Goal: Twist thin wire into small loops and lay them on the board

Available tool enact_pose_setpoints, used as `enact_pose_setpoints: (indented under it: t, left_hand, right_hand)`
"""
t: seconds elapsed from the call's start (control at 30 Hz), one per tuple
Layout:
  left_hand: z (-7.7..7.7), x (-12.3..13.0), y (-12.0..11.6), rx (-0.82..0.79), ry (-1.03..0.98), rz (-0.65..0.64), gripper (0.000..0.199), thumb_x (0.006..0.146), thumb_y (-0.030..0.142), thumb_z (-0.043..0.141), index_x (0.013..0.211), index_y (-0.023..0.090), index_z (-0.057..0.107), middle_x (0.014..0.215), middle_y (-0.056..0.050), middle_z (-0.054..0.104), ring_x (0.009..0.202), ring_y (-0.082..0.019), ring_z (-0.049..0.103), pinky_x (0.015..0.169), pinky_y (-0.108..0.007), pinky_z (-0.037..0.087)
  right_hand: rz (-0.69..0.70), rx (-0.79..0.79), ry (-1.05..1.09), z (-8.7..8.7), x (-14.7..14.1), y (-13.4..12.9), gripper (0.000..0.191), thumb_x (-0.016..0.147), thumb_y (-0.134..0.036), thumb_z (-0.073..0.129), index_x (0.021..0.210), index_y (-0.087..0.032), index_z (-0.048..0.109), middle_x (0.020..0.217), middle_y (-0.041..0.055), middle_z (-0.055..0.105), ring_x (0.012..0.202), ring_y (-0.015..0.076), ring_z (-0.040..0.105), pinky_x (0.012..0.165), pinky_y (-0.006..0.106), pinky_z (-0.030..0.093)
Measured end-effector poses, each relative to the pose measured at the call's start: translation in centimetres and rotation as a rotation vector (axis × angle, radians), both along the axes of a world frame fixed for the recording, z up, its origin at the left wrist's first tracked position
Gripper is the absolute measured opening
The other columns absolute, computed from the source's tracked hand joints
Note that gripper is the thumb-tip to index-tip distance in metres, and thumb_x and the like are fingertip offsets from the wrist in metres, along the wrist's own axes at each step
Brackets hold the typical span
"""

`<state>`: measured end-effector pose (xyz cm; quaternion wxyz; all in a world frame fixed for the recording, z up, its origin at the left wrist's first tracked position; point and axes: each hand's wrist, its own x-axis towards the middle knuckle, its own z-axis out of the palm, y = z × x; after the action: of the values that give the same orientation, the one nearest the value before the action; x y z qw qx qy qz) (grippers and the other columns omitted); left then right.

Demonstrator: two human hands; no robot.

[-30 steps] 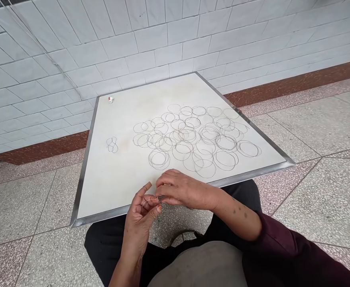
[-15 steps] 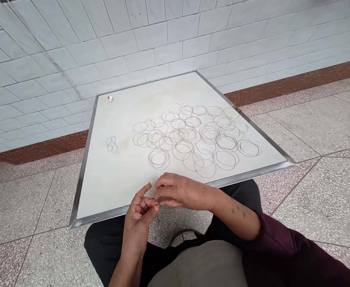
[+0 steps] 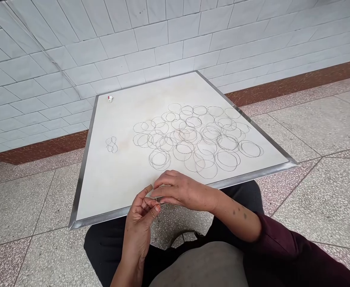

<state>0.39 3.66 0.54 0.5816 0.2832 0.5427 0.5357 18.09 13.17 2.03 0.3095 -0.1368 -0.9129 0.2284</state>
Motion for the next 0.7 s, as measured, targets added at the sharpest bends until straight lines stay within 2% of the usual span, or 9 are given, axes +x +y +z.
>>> enact_pose_setpoints:
  t: [0.1, 0.17, 0.2, 0.3, 0.4, 0.53, 0.7]
  left_hand:
    - [0.2, 0.3, 0.1, 0.017, -0.042, 0.048, 0.053, 0.072, 0.024, 0.081, 0.123, 0.028, 0.066, 0.073, 0.004, 0.058, 0.069, -0.008, 0.052, 0.076, -0.022, 0.045]
    - [0.3, 0.5, 0.1, 0.031, -0.068, 0.097, 0.053, 0.071, 0.024, 0.081, 0.122, 0.027, 0.066, 0.073, 0.004, 0.057, 0.069, -0.008, 0.052, 0.076, -0.022, 0.045]
    - [0.3, 0.6, 0.2, 0.035, -0.076, 0.117, 0.054, 0.071, 0.023, 0.082, 0.122, 0.027, 0.066, 0.073, 0.005, 0.057, 0.069, -0.008, 0.052, 0.076, -0.021, 0.045]
    - [0.3, 0.8, 0.2, 0.038, -0.070, 0.150, 0.053, 0.071, 0.025, 0.082, 0.122, 0.027, 0.066, 0.073, 0.005, 0.057, 0.069, -0.008, 0.052, 0.075, -0.021, 0.045]
    - [0.4, 0.7, 0.2, 0.041, -0.040, 0.167, 0.053, 0.069, 0.026, 0.083, 0.120, 0.026, 0.066, 0.074, 0.004, 0.059, 0.071, -0.009, 0.054, 0.078, -0.023, 0.046]
    - [0.9, 0.1, -0.1, 0.038, 0.035, 0.117, 0.052, 0.071, 0.031, 0.082, 0.120, 0.024, 0.067, 0.083, 0.000, 0.065, 0.084, -0.014, 0.059, 0.084, -0.027, 0.047]
    - [0.6, -1.2, 0.0, 0.020, 0.089, 0.097, 0.044, 0.077, 0.036, 0.076, 0.117, 0.022, 0.070, 0.083, -0.003, 0.068, 0.085, -0.015, 0.060, 0.076, -0.025, 0.046]
  right_hand:
    - [-0.180, -0.097, 0.142, -1.0, -0.6, -0.4, 0.031, 0.092, -0.037, 0.063, 0.118, -0.020, 0.057, 0.120, 0.0114, 0.058, 0.114, 0.0233, 0.052, 0.097, 0.043, 0.046]
    - [-0.367, -0.269, 0.284, -2.1, -1.3, -1.0, 0.043, 0.080, -0.046, 0.075, 0.109, -0.019, 0.058, 0.110, 0.0111, 0.059, 0.104, 0.0247, 0.056, 0.089, 0.043, 0.050]
    - [-0.407, -0.405, 0.311, -2.6, -1.7, -1.4, 0.042, 0.078, -0.046, 0.077, 0.104, -0.019, 0.059, 0.101, 0.0079, 0.060, 0.091, 0.0215, 0.058, 0.081, 0.039, 0.051]
    - [-0.294, -0.799, 0.307, -3.7, -2.9, -2.3, 0.023, 0.086, -0.042, 0.068, 0.085, -0.020, 0.061, 0.083, 0.0004, 0.057, 0.073, 0.0144, 0.056, 0.068, 0.030, 0.049]
    - [-0.193, -1.002, 0.355, -3.9, -3.6, -2.8, 0.021, 0.089, -0.039, 0.061, 0.081, -0.020, 0.060, 0.080, -0.0014, 0.055, 0.070, 0.0131, 0.054, 0.064, 0.028, 0.046]
    - [-0.191, -1.083, 0.318, -3.4, -3.3, -2.5, 0.016, 0.087, -0.034, 0.062, 0.081, -0.019, 0.060, 0.081, -0.0017, 0.054, 0.071, 0.0121, 0.051, 0.064, 0.026, 0.042]
    - [-0.145, -1.074, 0.236, -2.9, -2.6, -1.9, 0.012, 0.087, -0.028, 0.060, 0.081, -0.018, 0.060, 0.080, -0.0023, 0.053, 0.072, 0.0116, 0.049, 0.067, 0.025, 0.038]
